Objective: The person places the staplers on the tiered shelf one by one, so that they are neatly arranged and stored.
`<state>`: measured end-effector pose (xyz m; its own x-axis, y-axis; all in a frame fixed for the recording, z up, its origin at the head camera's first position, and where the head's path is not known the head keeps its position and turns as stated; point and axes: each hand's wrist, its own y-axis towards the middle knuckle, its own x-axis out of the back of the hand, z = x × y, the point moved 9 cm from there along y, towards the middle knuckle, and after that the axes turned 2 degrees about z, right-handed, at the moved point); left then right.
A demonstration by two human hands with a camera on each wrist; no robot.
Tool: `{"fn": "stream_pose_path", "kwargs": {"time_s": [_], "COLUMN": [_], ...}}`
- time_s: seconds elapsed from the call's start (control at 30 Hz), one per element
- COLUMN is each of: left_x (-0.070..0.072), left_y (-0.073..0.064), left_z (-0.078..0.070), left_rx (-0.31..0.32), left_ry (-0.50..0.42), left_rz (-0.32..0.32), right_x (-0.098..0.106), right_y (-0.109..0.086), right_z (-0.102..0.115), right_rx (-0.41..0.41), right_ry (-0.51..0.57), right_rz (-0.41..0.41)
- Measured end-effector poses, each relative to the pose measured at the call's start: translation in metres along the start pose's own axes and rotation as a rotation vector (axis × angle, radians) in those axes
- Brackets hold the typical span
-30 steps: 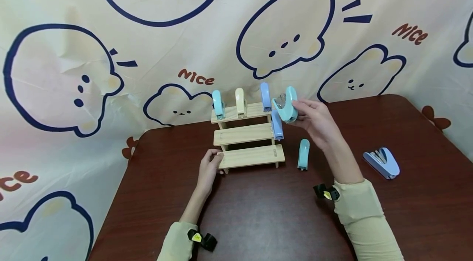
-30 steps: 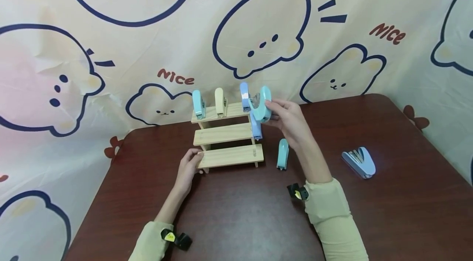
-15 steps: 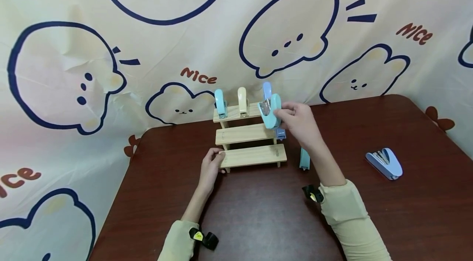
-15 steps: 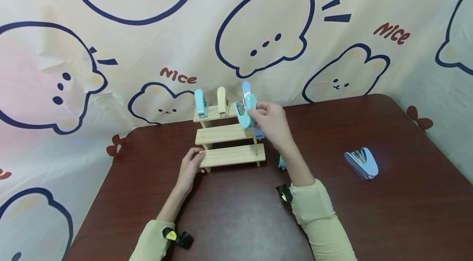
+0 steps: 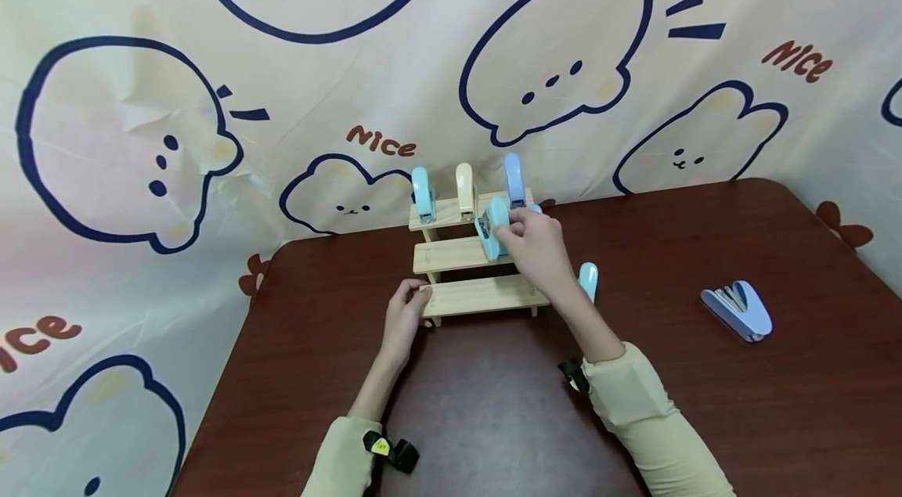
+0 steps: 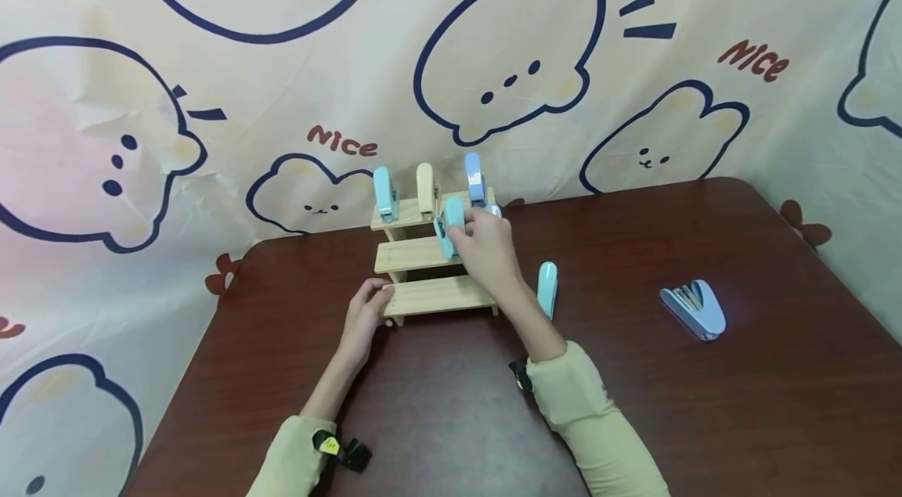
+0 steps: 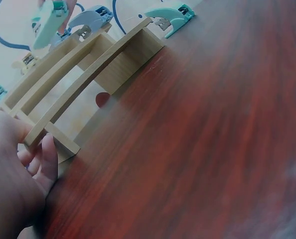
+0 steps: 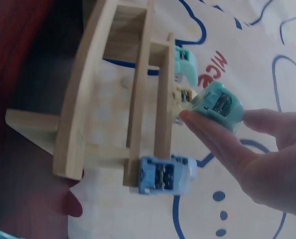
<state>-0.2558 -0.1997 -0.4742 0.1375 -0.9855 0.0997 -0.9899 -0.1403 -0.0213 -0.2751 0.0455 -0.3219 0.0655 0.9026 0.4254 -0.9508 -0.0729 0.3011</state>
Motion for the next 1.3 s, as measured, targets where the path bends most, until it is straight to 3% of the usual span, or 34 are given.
{"fn": "stream_pose_path", "kwargs": {"time_s": [0.4,0.87,1.3], "left_x": [-0.001,-0.001,-0.001], "left_y": [0.001,0.000,0.001], "left_z": [0.000,-0.002,0.001], "left_rx": [0.003,-0.002,0.019], "left_ry": [0.007,0.017,0.004], "left_rz": [0.001,0.004,0.007], "right_x": [-0.022,-0.031,-0.036], "right_y": [-0.005,-0.004,0.000], "right_z": [-0.002,0.001,-0.006], "right_rx": [0.001,0.079,0.019], "right_ry": [-0.080,-0.188,-0.198], "right_rz": [0.045,-0.008,-0.011]}}
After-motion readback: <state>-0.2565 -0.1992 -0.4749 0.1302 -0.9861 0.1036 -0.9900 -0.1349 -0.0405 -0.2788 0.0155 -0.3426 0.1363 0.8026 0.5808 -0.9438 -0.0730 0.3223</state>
